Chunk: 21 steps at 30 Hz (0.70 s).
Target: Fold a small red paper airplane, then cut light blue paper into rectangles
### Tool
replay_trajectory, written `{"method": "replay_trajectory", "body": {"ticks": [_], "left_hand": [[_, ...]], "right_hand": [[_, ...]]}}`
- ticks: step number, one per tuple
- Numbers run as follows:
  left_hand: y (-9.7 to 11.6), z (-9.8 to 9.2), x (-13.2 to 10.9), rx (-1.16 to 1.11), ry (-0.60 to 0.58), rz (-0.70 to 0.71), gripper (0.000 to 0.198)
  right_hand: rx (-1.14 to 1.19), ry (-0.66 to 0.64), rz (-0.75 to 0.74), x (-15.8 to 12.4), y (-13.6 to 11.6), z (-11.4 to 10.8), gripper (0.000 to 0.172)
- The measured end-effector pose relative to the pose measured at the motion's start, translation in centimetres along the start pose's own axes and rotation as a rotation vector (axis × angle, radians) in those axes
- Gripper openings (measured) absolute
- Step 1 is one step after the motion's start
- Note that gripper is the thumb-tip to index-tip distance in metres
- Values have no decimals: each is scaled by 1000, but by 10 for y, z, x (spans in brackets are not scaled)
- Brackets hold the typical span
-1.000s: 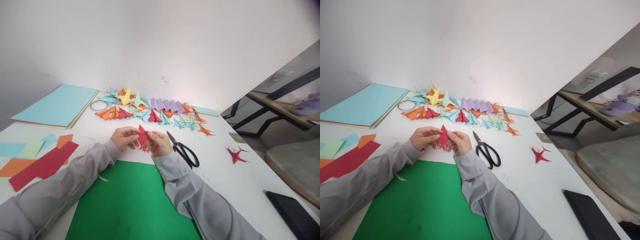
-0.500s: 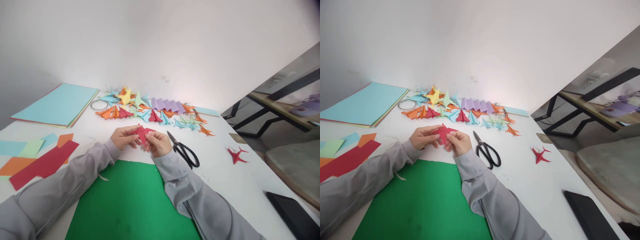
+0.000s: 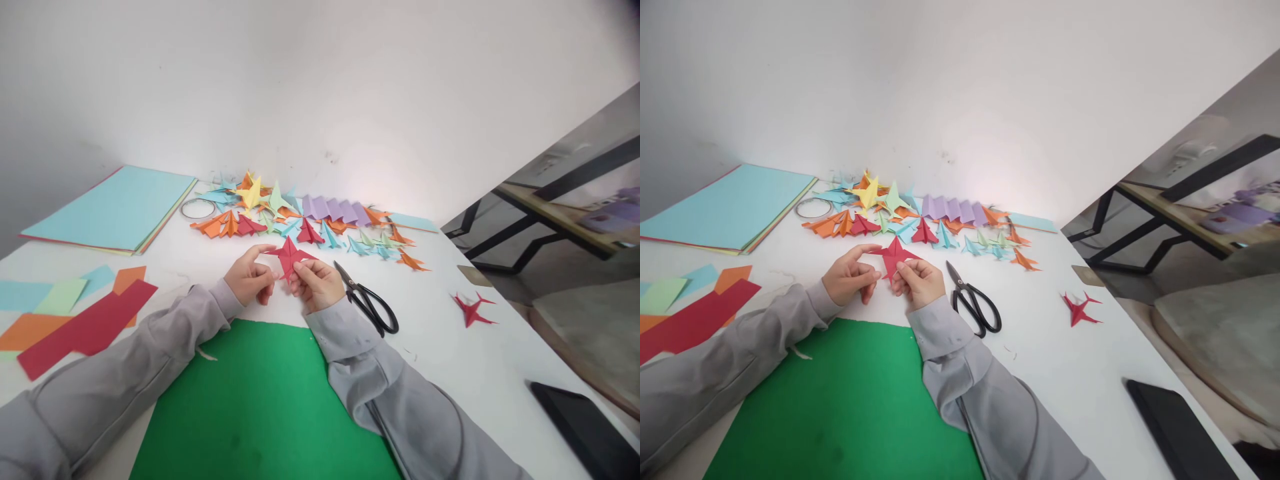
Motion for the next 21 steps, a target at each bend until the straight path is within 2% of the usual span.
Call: {"method": "replay_trajectory", "body": {"ticks": [3, 6, 9, 13, 16, 21], "left_hand": [[1, -4, 1, -6, 81, 61, 64], [3, -8, 1, 77, 169, 209, 63], [5, -7, -1, 240, 129, 368, 44], [7, -3, -3, 435, 50, 482, 15], [8, -4, -3, 514, 51, 519, 9], [8, -5, -2, 520, 54, 535, 9]], "right_hand": [[23, 5, 17, -4, -3, 2, 27], [3, -19, 50, -6, -5, 4, 25], [-11, -35, 87, -7, -5, 4, 24], [-44, -82, 120, -7, -5, 6, 24], [-59, -90, 124, -6, -5, 6, 24], [-68, -101, 124, -4, -3, 6, 26]]}}
Point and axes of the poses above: each hand's wrist, its own x-axis towards the middle knuckle, its own z-axis out of the palm, y = z × x, the point moved 4 cm from there along x, towards the middle knuckle, and after that the axes turned 13 degrees about z, right-handed, at the moved point
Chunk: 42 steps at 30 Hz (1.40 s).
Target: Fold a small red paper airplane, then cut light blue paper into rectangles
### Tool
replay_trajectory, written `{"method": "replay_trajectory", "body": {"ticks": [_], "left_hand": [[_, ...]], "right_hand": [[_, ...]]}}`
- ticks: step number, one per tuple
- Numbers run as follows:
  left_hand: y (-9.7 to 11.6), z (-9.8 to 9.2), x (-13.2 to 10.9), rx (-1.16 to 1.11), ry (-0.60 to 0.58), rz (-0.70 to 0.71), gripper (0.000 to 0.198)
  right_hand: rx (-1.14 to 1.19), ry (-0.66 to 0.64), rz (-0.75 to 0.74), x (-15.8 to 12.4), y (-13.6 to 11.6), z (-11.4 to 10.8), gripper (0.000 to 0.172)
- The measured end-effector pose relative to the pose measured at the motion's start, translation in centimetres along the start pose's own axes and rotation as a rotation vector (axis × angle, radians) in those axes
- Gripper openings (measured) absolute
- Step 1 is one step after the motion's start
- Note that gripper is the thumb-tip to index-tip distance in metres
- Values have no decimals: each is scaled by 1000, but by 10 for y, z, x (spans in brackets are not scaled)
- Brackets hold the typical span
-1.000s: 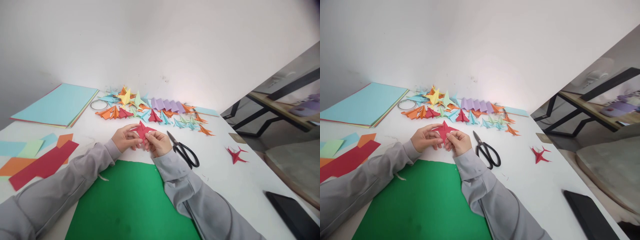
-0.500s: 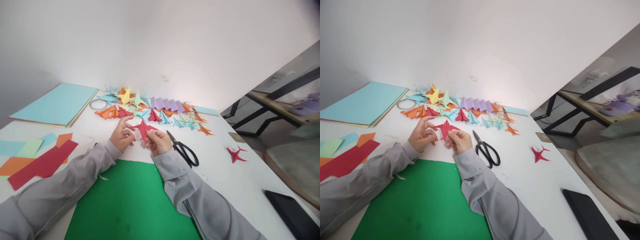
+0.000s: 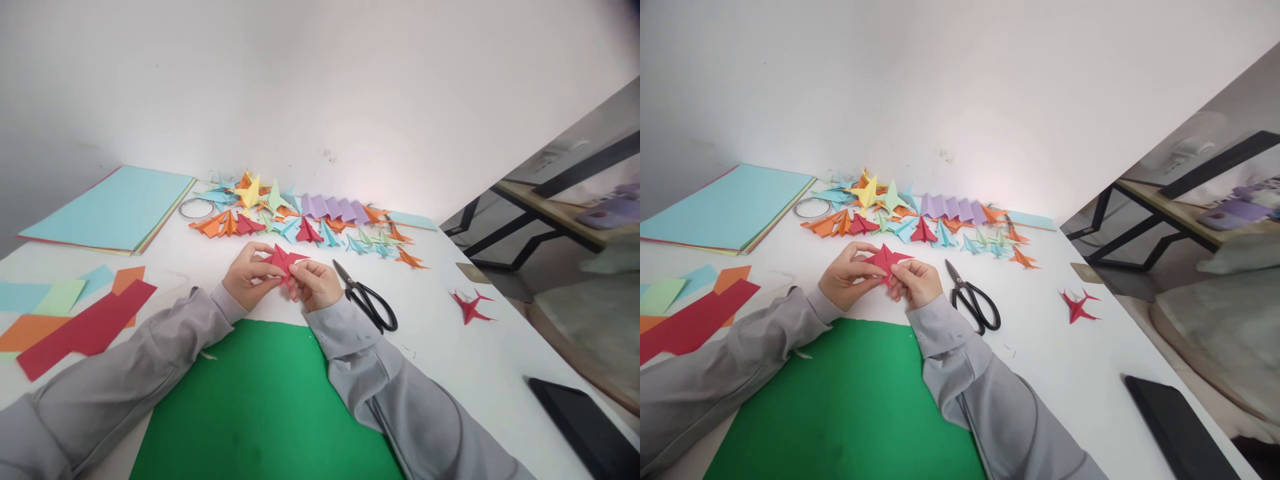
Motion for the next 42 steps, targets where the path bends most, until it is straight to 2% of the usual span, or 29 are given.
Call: {"method": "replay_trajectory", "body": {"ticks": [10, 13, 17, 21, 25, 30, 37, 42], "left_hand": [[6, -3, 1, 7, 53, 65, 7], [6, -3, 2, -20, 47, 44, 6], [-4, -3, 3, -152, 64, -91, 6], [-13, -1, 2, -338, 145, -281, 15], [-12, 2, 1, -480, 196, -364, 23], [-14, 5, -3, -761, 259, -582, 33], [-19, 7, -4, -738, 203, -610, 45], [-18, 7, -4, -829, 178, -657, 72]], "right_hand": [[-72, -41, -2, 4, 3, 0, 26], [-63, -51, 5, 3, 2, 1, 26], [-48, -56, 11, 0, 1, 2, 25], [-55, -51, 13, -2, 1, 2, 23], [-69, -63, 7, -1, 1, 2, 25], [-38, -90, 8, -4, -1, 3, 23], [-80, -140, 22, -3, 0, 2, 23], [-117, -172, -9, 3, 3, -1, 29]]}}
Point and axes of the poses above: each hand's wrist, its own x-axis towards the middle knuckle, its own z-axis out of the palm, y = z × x, the point moved 4 cm from there along x, towards the middle knuckle, and after that the axes turned 13 degrees about z, right-handed, at the moved point
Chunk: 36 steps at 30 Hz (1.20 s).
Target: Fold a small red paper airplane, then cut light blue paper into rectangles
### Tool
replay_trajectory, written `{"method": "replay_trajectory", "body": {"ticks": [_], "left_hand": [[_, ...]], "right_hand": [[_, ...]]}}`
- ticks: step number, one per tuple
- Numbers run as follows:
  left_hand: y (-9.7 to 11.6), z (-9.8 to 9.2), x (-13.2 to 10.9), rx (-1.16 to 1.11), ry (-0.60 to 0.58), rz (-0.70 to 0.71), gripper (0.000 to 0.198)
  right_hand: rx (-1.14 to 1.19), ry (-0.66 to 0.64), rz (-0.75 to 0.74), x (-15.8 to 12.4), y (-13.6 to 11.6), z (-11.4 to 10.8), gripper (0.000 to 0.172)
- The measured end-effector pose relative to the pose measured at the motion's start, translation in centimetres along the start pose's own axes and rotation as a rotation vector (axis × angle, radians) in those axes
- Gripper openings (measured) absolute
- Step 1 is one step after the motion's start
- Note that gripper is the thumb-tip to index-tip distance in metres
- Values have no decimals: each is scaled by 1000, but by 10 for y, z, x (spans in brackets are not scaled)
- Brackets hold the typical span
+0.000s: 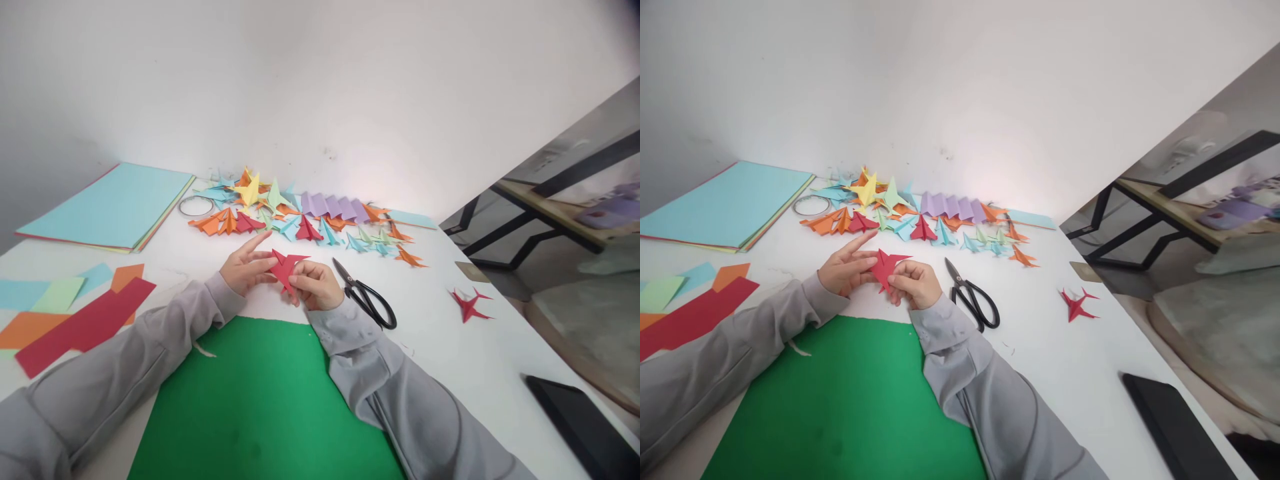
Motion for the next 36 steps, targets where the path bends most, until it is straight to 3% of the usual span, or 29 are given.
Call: {"method": "replay_trajectory", "body": {"ticks": [2, 5, 8, 11, 18, 23, 28, 36], "left_hand": [[1, 3, -1, -16, -60, -14, 75], [-1, 6, -2, 2, -125, -22, 54], [-3, 4, -1, 34, -83, 0, 31], [-2, 1, 1, 43, -18, 28, 24], [0, 0, 2, 19, 78, 27, 22], [0, -3, 3, 17, 137, 57, 20], [-2, -4, 3, 60, 107, 69, 17], [-1, 0, 0, 95, 3, 50, 21]], "right_hand": [[-4, 2, -5, 1, 1, -1, 29], [-22, 5, 0, 0, 1, 1, 29], [-48, 42, -25, -4, -1, 3, 26], [-63, 79, -62, -8, -3, 6, 24], [-73, 108, -191, -9, -2, 4, 26], [-315, 134, -314, -15, -4, 10, 29], [-430, 148, -331, -18, -5, 13, 23], [-324, 177, -331, -13, -1, 10, 15]]}}
Point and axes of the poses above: each hand's wrist, its own x-axis towards the middle knuckle, its own z-axis out of the palm, y = z × x, the point moved 4 cm from there along x, towards the middle knuckle, and after that the axes turned 13 degrees about z, right-handed, at the moved point
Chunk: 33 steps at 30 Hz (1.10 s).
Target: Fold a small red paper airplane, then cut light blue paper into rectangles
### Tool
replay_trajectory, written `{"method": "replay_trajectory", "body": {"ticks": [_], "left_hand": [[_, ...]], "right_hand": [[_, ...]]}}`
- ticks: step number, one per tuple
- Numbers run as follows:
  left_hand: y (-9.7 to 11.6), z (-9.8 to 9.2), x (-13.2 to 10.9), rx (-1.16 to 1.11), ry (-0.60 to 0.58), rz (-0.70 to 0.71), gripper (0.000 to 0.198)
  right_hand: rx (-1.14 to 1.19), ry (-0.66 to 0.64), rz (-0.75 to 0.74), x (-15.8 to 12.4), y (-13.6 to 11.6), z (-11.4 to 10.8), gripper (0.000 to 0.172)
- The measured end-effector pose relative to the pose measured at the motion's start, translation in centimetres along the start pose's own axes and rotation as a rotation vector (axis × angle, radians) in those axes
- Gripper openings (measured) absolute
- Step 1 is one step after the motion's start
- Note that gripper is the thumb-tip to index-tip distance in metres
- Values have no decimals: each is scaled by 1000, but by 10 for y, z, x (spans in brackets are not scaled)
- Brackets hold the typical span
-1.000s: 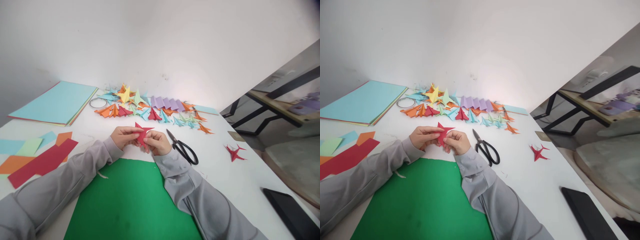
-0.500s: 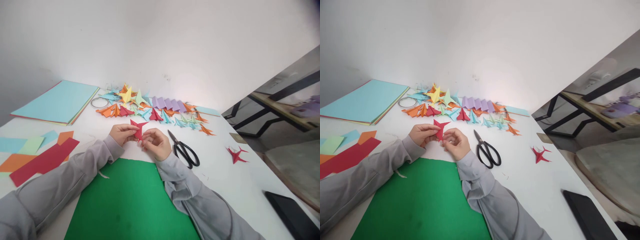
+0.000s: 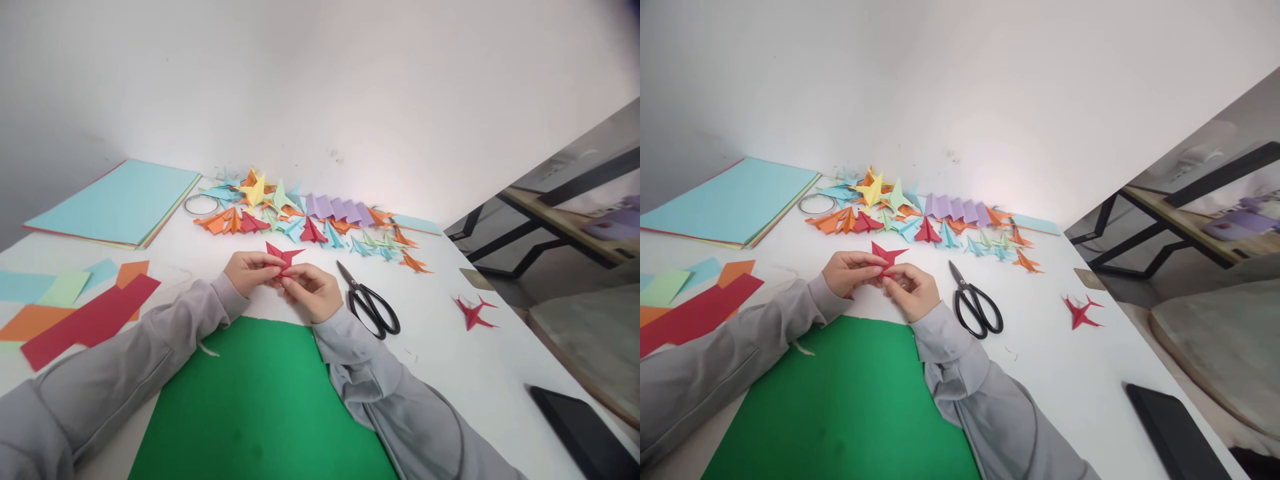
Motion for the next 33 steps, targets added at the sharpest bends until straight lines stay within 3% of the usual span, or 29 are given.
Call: {"method": "replay_trajectory", "body": {"ticks": [5, 11, 20, 26, 33], "left_hand": [[4, 1, -1, 47, -84, 46, 28], [7, 3, -2, 191, -11, 117, 22], [8, 4, -4, 246, -30, 121, 12], [6, 4, -6, 256, 40, 104, 15], [4, 0, -2, 223, 34, 85, 18]], "right_hand": [[85, 133, 20, 0, -2, -3, 14], [120, 203, 35, 1, -7, -9, 16], [133, 157, 138, 5, 0, -10, 23], [112, 215, 136, 5, -1, -12, 21], [132, 249, 118, 4, -4, -13, 24]]}}
Point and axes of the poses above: each hand's wrist, its own x-axis towards the middle knuckle, its own z-axis out of the palm, y = z × x, the point moved 4 cm from there along x, towards the middle knuckle, and after that the axes turned 13 degrees about z, right-handed, at the moved point
